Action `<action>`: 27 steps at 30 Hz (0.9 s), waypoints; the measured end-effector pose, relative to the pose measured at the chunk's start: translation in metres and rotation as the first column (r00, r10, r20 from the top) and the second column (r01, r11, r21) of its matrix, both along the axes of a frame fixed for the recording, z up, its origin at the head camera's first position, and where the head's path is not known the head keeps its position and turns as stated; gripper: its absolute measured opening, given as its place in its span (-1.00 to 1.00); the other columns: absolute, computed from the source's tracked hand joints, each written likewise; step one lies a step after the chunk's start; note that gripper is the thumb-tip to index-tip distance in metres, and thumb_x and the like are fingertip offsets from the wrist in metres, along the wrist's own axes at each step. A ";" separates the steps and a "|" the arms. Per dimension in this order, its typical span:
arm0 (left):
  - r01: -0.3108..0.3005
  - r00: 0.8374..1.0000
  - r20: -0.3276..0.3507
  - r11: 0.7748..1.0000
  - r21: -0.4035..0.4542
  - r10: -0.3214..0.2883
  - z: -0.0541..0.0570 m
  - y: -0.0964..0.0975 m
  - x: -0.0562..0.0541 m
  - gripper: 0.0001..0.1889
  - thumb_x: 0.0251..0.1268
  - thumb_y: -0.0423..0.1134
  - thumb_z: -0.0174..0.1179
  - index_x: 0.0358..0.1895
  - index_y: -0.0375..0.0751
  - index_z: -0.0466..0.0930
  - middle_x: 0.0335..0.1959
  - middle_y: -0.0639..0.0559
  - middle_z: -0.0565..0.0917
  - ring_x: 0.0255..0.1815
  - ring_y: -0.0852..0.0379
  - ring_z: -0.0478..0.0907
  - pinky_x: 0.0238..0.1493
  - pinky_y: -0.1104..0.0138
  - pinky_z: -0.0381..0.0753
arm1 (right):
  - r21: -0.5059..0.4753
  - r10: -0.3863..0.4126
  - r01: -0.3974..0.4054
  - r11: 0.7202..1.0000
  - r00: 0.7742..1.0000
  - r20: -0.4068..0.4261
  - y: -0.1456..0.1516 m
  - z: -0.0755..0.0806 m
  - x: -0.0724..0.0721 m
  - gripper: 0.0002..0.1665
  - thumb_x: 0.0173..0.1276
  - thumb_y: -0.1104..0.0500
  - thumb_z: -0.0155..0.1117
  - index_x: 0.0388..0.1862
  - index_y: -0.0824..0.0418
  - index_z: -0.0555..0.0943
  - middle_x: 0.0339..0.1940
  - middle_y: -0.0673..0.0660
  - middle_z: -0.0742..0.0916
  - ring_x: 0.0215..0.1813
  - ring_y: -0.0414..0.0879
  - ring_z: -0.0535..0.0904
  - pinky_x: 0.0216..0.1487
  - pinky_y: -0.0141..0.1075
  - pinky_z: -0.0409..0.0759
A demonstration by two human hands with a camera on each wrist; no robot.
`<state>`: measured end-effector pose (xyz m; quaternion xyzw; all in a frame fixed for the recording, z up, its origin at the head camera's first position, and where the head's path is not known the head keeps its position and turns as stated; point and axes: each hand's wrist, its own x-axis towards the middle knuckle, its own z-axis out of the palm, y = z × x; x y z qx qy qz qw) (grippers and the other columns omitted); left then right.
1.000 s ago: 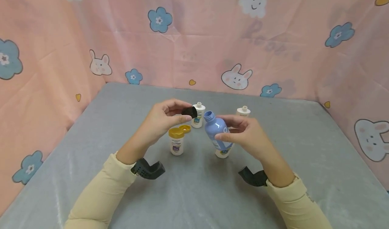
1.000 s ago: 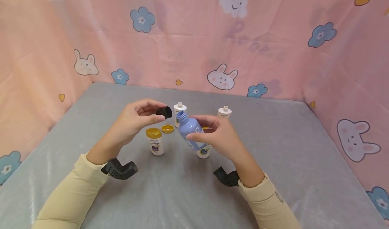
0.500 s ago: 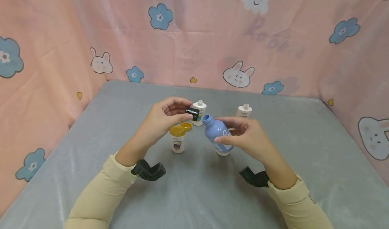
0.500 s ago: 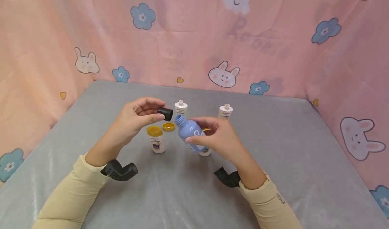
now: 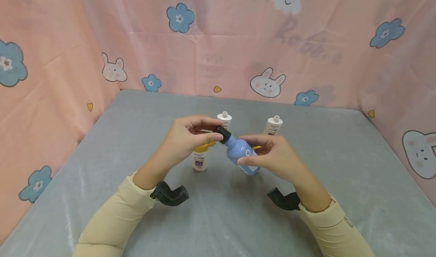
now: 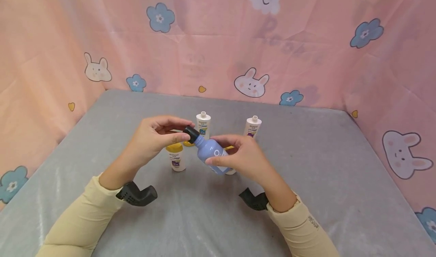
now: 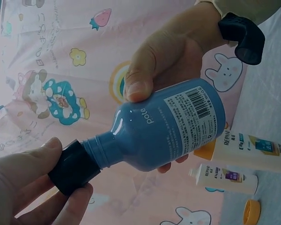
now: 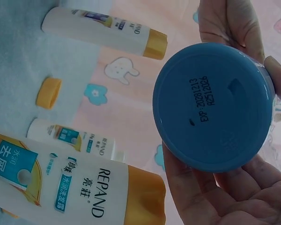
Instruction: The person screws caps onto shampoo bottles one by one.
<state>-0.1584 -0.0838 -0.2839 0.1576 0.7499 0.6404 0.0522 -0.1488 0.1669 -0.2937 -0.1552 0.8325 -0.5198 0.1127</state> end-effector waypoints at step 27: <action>0.045 0.999 0.026 0.999 0.002 -0.045 -0.005 0.009 0.002 -0.65 0.15 -0.30 0.45 0.04 -0.13 0.74 0.08 0.01 0.71 -0.06 0.08 0.75 0.05 0.25 0.73 | 0.057 0.011 -0.009 0.998 0.999 -0.045 -0.002 -0.004 -0.002 -0.42 0.13 0.11 0.57 0.15 0.23 0.66 0.02 0.25 0.74 -0.11 -0.01 0.74 -0.08 -0.13 0.75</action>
